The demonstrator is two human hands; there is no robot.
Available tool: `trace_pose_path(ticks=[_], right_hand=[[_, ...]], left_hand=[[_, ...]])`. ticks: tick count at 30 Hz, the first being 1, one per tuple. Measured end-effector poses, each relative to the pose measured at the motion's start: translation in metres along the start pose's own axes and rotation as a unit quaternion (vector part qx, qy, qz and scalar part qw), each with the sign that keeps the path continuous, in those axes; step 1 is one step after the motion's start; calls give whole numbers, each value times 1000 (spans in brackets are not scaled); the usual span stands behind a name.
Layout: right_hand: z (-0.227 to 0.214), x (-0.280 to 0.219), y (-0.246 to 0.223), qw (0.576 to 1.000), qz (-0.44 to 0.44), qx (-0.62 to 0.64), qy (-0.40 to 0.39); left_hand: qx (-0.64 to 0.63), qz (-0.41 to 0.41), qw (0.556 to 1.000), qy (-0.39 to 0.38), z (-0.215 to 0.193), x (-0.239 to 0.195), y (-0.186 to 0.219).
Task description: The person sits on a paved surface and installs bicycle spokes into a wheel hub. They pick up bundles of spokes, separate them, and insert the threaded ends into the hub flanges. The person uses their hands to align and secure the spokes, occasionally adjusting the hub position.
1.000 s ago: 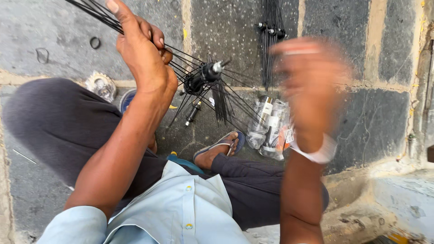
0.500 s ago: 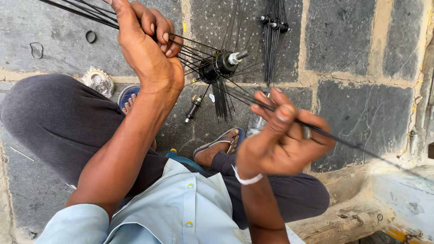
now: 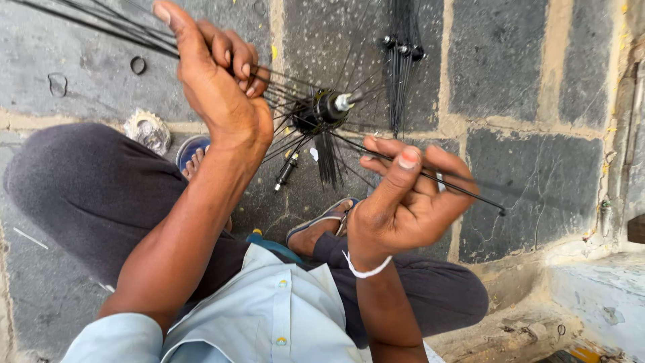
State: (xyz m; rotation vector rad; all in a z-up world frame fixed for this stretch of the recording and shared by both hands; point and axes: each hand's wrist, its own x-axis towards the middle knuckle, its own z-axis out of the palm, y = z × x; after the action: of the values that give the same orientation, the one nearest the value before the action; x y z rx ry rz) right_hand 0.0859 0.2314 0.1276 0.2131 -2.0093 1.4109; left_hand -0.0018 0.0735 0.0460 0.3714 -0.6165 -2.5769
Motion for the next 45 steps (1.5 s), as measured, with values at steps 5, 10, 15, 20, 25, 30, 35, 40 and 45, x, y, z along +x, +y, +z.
trace_pose_path(ticks=[5,10,15,20,25,30,35,40,45], right_hand=[[-16,20,-12,984,120,-16,-130],[-13,32,-13,978,144,21,-147],[-19,45,-23,869,143,-279,-382],[-83,34,10,960,-51,-68,-266],[-122,37,262,957,113,-257,-75],[-65,-82,443,793,243,-421,-366],[-24,-117,461,809,246,-352,-401],[-19,56,382,969,173,-154,-91],[3,170,159,912,-247,-43,-324]], left_hand=[[35,18,999,4,-3,-2,2],[33,19,999,12,-5,-2,4],[33,16,999,13,-5,1,5],[-7,9,1000,11,-13,5,5],[26,21,999,-3,-17,2,15],[135,74,986,-69,-31,11,45],[217,22,960,-175,-35,36,79],[327,-40,839,-433,37,44,94],[340,-52,730,-590,114,34,71]])
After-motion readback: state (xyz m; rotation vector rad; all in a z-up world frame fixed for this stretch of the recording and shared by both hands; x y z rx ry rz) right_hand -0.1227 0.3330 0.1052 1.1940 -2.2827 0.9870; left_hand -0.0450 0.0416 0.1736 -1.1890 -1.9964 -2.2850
